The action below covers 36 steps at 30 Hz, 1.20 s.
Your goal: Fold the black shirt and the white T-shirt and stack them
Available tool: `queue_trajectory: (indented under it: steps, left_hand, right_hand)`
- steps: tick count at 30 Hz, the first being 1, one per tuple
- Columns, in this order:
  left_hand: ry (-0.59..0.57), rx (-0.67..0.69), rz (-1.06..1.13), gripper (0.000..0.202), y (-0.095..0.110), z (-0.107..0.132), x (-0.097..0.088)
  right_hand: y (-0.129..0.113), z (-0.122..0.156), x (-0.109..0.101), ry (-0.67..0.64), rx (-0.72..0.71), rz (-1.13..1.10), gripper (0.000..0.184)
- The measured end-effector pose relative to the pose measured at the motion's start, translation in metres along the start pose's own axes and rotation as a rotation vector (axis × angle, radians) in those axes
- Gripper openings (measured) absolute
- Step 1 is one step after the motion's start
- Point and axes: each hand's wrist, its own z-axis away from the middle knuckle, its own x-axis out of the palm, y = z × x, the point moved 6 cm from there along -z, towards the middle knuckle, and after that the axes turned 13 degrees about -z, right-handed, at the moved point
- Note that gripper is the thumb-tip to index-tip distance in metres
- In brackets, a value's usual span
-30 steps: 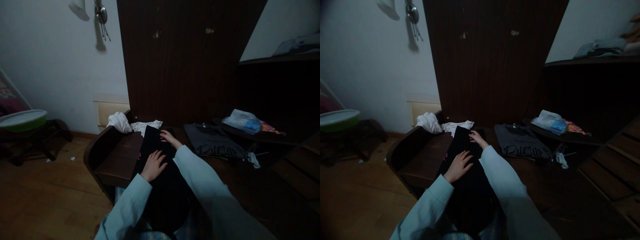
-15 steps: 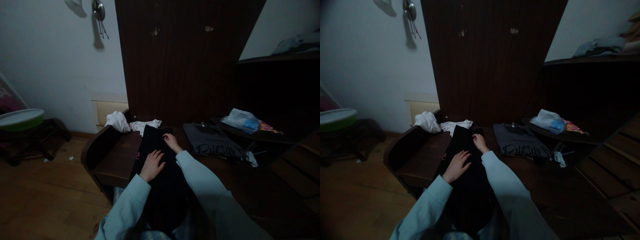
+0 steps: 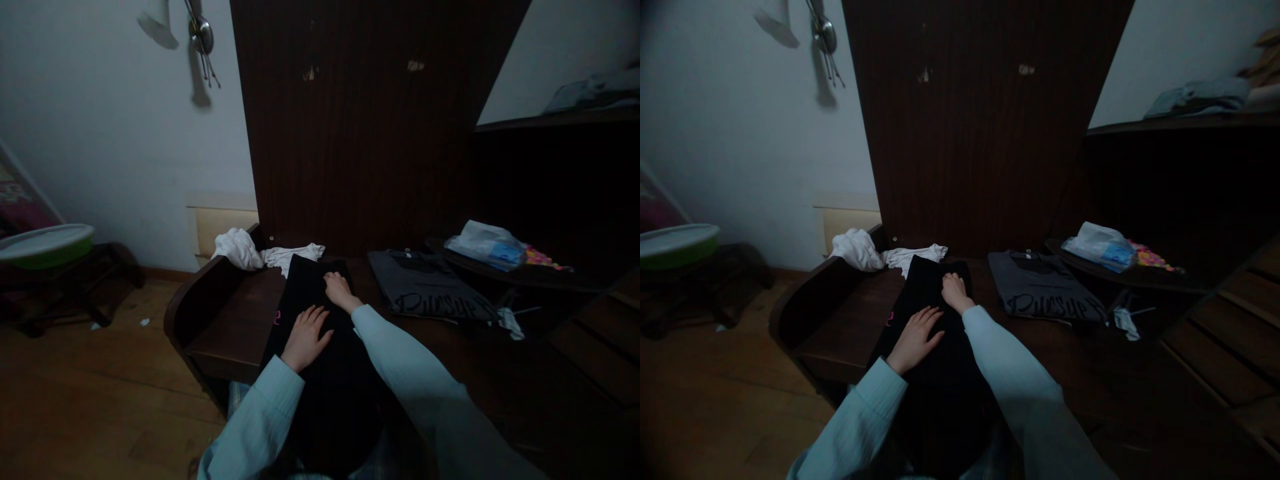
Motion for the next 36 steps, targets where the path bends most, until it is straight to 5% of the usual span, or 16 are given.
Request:
queue_trajectory:
  steps: [13, 26, 36]
  left_hand:
    - [0.065, -0.02, 0.077, 0.033, 0.0, 0.001, -0.01]
    - [0.09, -0.01, 0.081, 0.031, -0.001, 0.002, -0.01]
    - [0.096, -0.032, 0.035, 0.029, 0.002, 0.002, -0.015]
  right_hand:
    - [0.0, 0.002, -0.002, 0.038, -0.008, -0.179, 0.045]
    - [0.012, -0.038, 0.013, 0.094, 0.141, -0.483, 0.036]
    - [-0.008, -0.031, 0.02, 0.09, 0.135, -0.385, 0.034]
